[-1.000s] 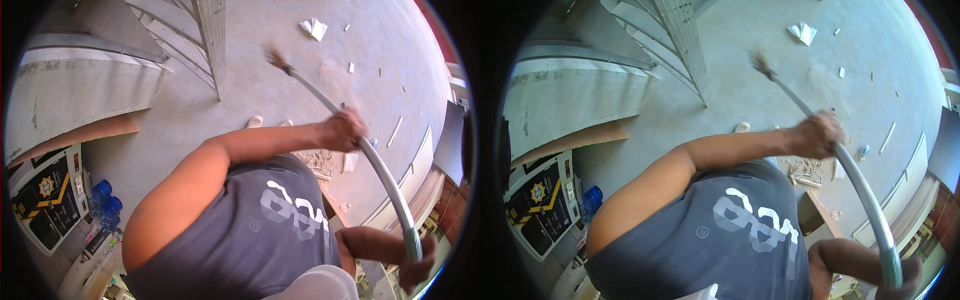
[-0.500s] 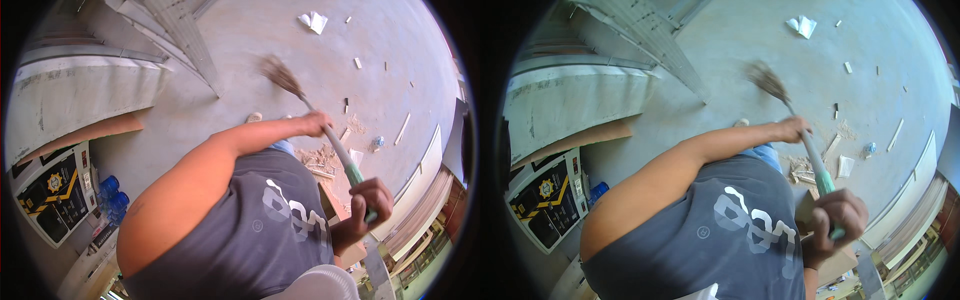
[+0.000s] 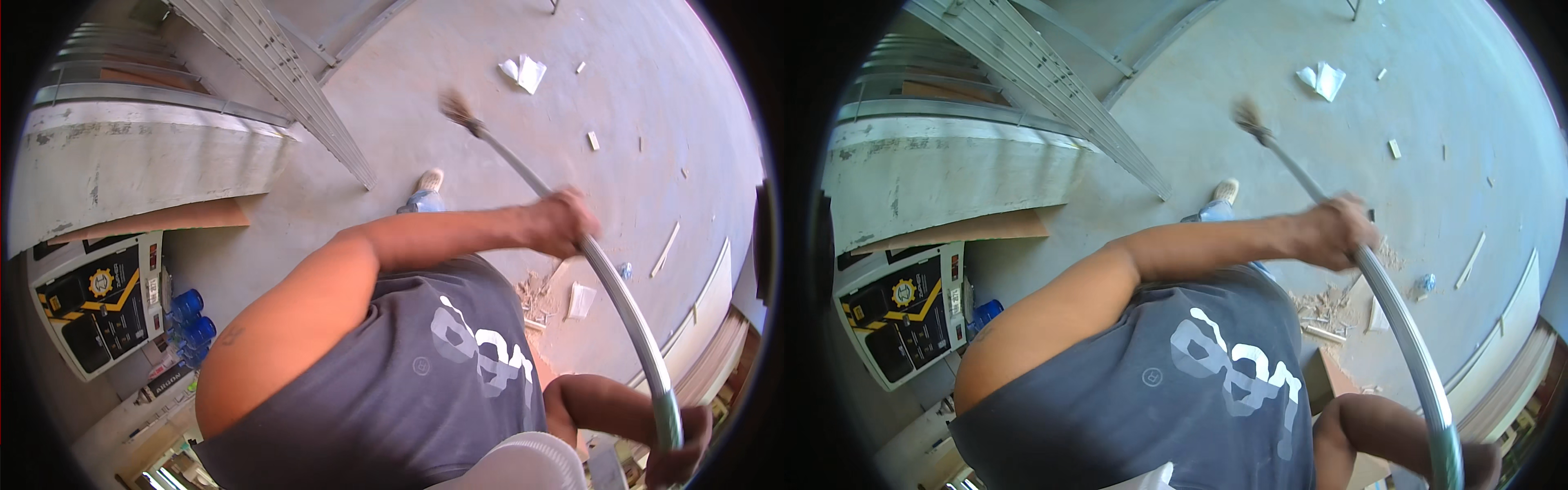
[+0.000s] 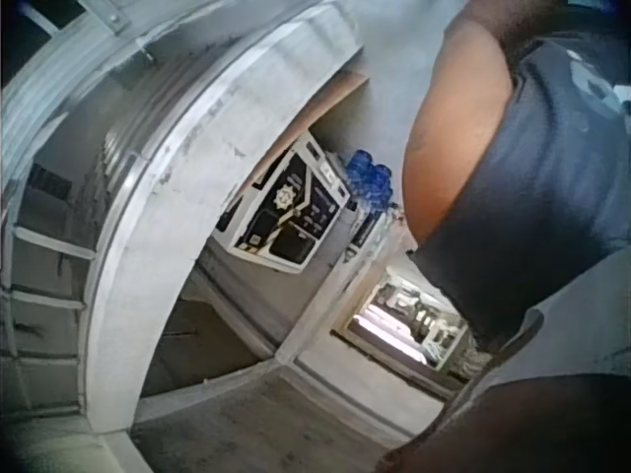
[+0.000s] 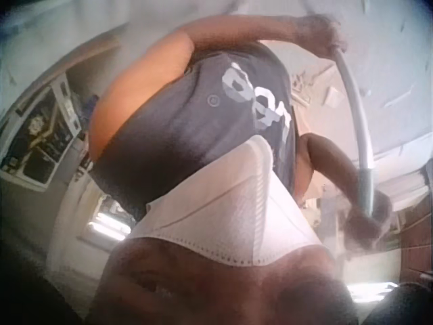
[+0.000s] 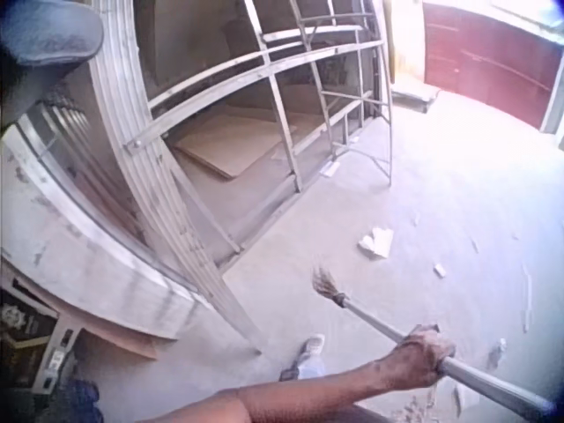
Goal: Sweep sawdust and wood debris from a workshop floor using a long-handled broom.
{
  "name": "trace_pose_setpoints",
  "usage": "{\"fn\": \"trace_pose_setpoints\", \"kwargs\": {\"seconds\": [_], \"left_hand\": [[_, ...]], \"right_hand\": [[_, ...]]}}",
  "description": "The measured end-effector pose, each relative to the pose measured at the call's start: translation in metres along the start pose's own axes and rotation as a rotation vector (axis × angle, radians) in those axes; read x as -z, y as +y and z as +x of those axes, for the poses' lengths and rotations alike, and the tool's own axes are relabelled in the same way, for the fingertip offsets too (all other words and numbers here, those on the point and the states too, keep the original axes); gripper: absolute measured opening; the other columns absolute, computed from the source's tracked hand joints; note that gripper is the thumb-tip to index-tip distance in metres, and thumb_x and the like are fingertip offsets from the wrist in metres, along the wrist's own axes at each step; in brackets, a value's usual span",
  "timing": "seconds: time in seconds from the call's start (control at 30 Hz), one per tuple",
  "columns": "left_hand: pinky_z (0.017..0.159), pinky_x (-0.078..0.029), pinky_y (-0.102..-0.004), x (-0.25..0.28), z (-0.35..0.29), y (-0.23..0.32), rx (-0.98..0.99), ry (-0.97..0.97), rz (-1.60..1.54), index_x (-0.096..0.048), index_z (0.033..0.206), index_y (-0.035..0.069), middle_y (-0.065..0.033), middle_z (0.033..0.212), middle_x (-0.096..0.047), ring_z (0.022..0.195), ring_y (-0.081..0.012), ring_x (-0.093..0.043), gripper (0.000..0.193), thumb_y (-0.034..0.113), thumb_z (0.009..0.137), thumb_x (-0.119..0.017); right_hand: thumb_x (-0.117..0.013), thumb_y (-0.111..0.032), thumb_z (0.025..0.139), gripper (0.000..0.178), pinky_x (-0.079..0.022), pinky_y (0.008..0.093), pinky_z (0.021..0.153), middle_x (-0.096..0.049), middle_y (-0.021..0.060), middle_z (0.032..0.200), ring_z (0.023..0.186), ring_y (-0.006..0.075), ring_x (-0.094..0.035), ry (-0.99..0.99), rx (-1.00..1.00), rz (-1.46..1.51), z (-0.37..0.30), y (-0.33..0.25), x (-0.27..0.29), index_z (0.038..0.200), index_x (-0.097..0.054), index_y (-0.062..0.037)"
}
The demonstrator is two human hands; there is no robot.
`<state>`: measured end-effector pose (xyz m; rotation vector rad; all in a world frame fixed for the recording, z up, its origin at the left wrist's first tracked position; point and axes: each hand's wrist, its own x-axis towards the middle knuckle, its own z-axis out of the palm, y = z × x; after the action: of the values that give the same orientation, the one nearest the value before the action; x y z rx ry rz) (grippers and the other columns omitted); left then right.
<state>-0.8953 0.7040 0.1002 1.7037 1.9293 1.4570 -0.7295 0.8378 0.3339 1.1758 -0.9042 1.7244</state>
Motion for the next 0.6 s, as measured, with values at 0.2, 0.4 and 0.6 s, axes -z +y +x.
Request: {"fn": "trace_pose_setpoints", "kwargs": {"seconds": [0.2, 0.4, 0.6], "left_hand": [[0.069, -0.045, -0.0456, 0.132, -0.103, -0.157, 0.425, 0.523, 0.497, -0.067, 0.074, 0.013, -0.0070, 0.068, -0.065, 0.069, -0.0302, -0.064, 0.003, 0.011, 0.073, -0.070], [0.081, -0.046, -0.0455, 0.210, -0.213, -0.322, 0.763, 0.610, 0.685, -0.066, 0.083, 0.011, -0.0119, 0.085, -0.066, 0.089, -0.0328, -0.062, 0.013, 0.007, 0.071, -0.068], [0.081, -0.047, -0.0430, 0.188, -0.073, -0.349, 0.392, 0.251, 0.289, -0.067, 0.085, 0.013, -0.0092, 0.084, -0.066, 0.087, -0.0324, -0.063, 0.016, 0.008, 0.070, -0.070]], "right_hand": [[-0.056, 0.003, 0.072, 0.011, -0.034, 0.0303, 0.057, -0.048, 0.0047, 0.071, 0.065, 0.0154, -0.042, 0.128, -1.180, -0.789, -0.101, 0.152, 0.115, 0.065, -0.049, -0.0010], [-0.068, -0.005, 0.087, 0.016, -0.045, 0.0315, 0.070, -0.059, 0.0084, 0.078, 0.077, 0.0185, -0.057, -0.198, -1.307, -0.353, -0.154, 0.363, 0.052, 0.078, -0.058, 0.0018], [-0.075, -0.006, 0.078, 0.024, -0.044, 0.0326, 0.059, -0.055, 0.0060, 0.067, 0.057, 0.0195, -0.053, -0.301, -1.267, -0.626, -0.067, 0.363, 0.045, 0.068, -0.054, -0.0022]]}}
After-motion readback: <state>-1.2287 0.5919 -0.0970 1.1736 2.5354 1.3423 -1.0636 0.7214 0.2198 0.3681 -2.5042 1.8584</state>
